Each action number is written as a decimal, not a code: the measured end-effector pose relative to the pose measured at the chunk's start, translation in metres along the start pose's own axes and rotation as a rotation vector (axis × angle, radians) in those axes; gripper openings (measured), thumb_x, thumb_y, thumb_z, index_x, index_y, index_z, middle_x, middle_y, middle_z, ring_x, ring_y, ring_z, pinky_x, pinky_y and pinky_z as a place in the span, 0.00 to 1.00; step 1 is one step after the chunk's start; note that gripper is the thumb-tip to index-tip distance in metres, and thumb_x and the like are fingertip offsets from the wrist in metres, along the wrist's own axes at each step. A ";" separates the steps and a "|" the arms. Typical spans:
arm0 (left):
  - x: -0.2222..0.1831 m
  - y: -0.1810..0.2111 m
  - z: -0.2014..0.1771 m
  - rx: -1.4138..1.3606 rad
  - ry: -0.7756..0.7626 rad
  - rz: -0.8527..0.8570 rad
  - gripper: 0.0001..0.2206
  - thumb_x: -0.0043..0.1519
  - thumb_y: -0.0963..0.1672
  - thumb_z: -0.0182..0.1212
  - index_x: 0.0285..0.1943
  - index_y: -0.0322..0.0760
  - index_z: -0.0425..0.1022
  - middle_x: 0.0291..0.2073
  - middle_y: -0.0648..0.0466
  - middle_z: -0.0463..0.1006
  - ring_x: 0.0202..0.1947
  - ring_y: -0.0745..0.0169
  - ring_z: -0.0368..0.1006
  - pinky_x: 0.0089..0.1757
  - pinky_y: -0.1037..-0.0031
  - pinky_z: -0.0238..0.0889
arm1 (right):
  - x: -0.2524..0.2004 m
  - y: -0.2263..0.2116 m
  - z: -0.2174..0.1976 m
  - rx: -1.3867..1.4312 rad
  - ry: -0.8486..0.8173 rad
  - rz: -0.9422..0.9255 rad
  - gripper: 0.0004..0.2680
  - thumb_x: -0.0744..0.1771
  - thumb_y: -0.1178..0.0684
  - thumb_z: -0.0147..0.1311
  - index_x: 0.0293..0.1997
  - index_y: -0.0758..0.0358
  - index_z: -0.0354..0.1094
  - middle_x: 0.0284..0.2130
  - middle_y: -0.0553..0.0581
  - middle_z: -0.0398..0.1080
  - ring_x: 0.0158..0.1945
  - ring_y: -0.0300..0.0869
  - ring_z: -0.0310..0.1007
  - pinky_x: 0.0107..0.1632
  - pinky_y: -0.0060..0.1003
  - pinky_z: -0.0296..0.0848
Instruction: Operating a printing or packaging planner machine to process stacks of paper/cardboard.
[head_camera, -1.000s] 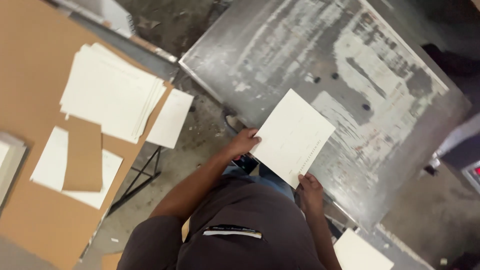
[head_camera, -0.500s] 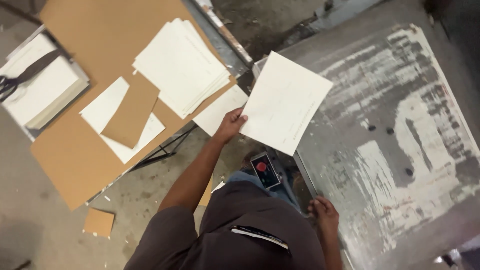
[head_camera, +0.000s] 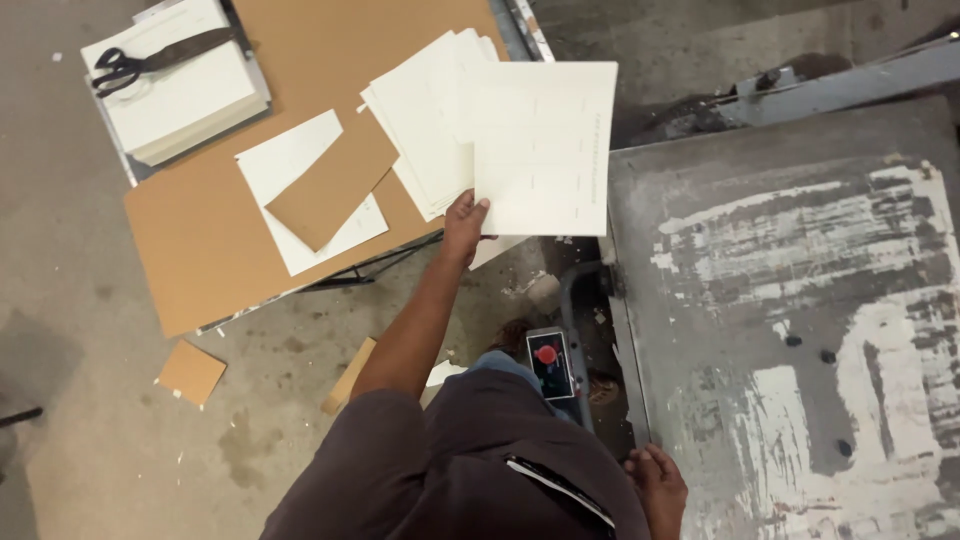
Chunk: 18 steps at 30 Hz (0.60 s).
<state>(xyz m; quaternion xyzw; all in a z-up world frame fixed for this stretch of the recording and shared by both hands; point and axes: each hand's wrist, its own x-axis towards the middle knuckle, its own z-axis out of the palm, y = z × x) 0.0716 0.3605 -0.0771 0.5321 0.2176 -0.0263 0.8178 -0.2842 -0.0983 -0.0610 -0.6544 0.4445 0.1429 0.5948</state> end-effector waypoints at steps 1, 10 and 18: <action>0.003 0.003 -0.003 -0.001 0.058 -0.021 0.17 0.68 0.42 0.55 0.65 0.30 0.69 0.44 0.52 0.81 0.33 0.65 0.77 0.28 0.72 0.73 | 0.006 0.007 -0.003 0.012 0.006 0.015 0.16 0.68 0.55 0.56 0.61 0.75 0.65 0.42 0.64 0.76 0.39 0.46 0.78 0.40 0.38 0.76; 0.068 -0.025 -0.077 -0.147 0.344 0.071 0.17 0.68 0.41 0.56 0.67 0.30 0.67 0.47 0.47 0.81 0.40 0.57 0.79 0.35 0.65 0.75 | 0.020 0.024 -0.014 0.055 -0.018 -0.021 0.16 0.68 0.56 0.56 0.61 0.75 0.65 0.42 0.67 0.77 0.40 0.48 0.79 0.44 0.38 0.77; 0.061 0.024 -0.082 0.069 0.423 -0.117 0.13 0.68 0.43 0.52 0.58 0.30 0.69 0.46 0.45 0.78 0.39 0.54 0.78 0.33 0.63 0.80 | 0.000 0.006 -0.006 0.073 -0.009 -0.006 0.15 0.68 0.56 0.55 0.60 0.75 0.65 0.42 0.65 0.77 0.39 0.46 0.78 0.41 0.37 0.76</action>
